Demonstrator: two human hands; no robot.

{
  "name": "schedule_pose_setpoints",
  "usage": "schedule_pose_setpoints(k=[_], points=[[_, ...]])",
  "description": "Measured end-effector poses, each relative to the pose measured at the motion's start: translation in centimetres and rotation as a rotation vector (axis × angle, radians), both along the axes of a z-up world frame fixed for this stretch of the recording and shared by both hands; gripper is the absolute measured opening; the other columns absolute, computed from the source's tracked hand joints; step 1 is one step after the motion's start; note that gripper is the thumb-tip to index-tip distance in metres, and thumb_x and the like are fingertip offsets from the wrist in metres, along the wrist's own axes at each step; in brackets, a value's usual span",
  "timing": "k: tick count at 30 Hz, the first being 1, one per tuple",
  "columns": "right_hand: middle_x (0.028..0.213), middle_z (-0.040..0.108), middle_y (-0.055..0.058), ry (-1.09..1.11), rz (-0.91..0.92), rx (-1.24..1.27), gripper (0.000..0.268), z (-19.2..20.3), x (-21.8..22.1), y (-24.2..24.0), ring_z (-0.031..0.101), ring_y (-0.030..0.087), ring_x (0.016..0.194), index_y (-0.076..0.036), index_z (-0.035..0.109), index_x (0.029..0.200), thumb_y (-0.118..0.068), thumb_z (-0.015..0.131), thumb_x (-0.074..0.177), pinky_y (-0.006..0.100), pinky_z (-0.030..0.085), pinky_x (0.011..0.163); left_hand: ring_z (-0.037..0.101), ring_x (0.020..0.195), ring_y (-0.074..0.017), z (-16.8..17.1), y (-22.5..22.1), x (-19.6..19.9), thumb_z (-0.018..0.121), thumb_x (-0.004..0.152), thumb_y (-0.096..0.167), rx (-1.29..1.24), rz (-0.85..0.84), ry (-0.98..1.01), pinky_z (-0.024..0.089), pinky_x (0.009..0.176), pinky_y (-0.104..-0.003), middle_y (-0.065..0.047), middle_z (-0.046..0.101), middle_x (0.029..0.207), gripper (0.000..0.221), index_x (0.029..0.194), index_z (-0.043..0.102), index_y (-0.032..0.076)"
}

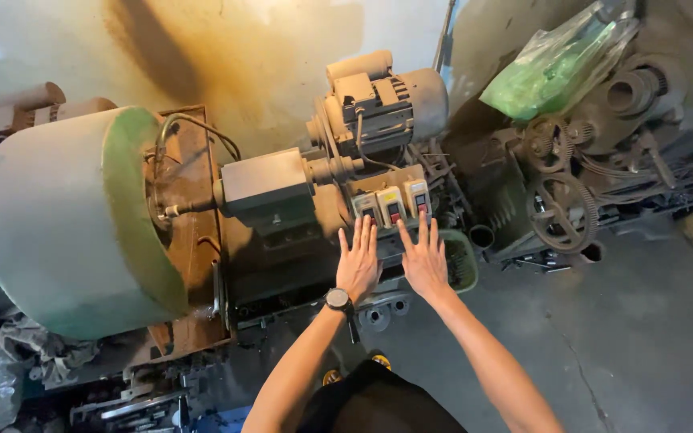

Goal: Operating a lathe machine to shape and measure a metal component.

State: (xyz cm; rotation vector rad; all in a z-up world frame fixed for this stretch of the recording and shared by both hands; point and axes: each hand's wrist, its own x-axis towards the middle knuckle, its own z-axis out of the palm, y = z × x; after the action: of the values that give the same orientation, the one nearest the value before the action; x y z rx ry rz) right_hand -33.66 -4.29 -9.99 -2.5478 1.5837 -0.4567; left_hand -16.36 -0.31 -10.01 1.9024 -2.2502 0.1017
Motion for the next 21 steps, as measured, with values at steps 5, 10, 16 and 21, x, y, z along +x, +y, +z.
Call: schedule_pose_setpoints(k=[5, 10, 16, 21], points=[[0.165, 0.013, 0.027, 0.010, 0.018, -0.023, 0.091, 0.0, 0.3, -0.3, 0.028, 0.052, 0.145, -0.024, 0.029, 0.160, -0.019, 0.075, 0.081, 0.063, 0.042, 0.104, 0.017, 0.157, -0.0371, -1.1, -0.1, 0.0, 0.070, 0.083, 0.030, -0.030, 0.039, -0.081, 0.015, 0.121, -0.064, -0.024, 0.022, 0.167, 0.090, 0.155, 0.032, -0.009], [0.165, 0.013, 0.032, -0.006, 0.020, 0.024, 0.088, -0.7, 0.6, -1.3, 0.037, 0.052, 0.136, -0.023, 0.031, 0.161, -0.018, 0.073, 0.083, 0.062, 0.044, 0.103, 0.017, 0.156, -0.0384, 0.2, -0.6, -1.0, 0.071, 0.081, 0.033, 0.035, 0.042, 0.148, 0.016, 0.122, -0.064, -0.024, 0.019, 0.167, 0.095, 0.154, 0.029, -0.011], [0.165, 0.015, 0.034, -0.315, 0.009, 0.246, 0.077, 1.6, -0.6, 1.2, 0.044, 0.053, 0.137, -0.022, 0.034, 0.156, -0.015, 0.068, 0.087, 0.048, 0.056, 0.085, 0.016, 0.155, -0.0419, 3.0, 1.0, 0.4, 0.074, 0.082, 0.032, 0.023, 0.088, 0.262, 0.014, 0.120, -0.066, -0.031, 0.017, 0.164, 0.094, 0.151, 0.029, -0.013], [0.150, 0.046, 0.033, -0.620, -0.430, 0.256, 0.075, -7.7, -4.1, 8.1, 0.048, 0.051, 0.136, -0.003, 0.035, 0.157, -0.014, 0.067, 0.090, 0.051, 0.043, 0.110, 0.015, 0.158, -0.0469, 9.5, 1.6, 9.4, 0.072, 0.090, 0.028, -0.344, 0.192, 0.152, 0.014, 0.128, -0.065, -0.029, 0.021, 0.167, 0.084, 0.154, 0.030, -0.008]])
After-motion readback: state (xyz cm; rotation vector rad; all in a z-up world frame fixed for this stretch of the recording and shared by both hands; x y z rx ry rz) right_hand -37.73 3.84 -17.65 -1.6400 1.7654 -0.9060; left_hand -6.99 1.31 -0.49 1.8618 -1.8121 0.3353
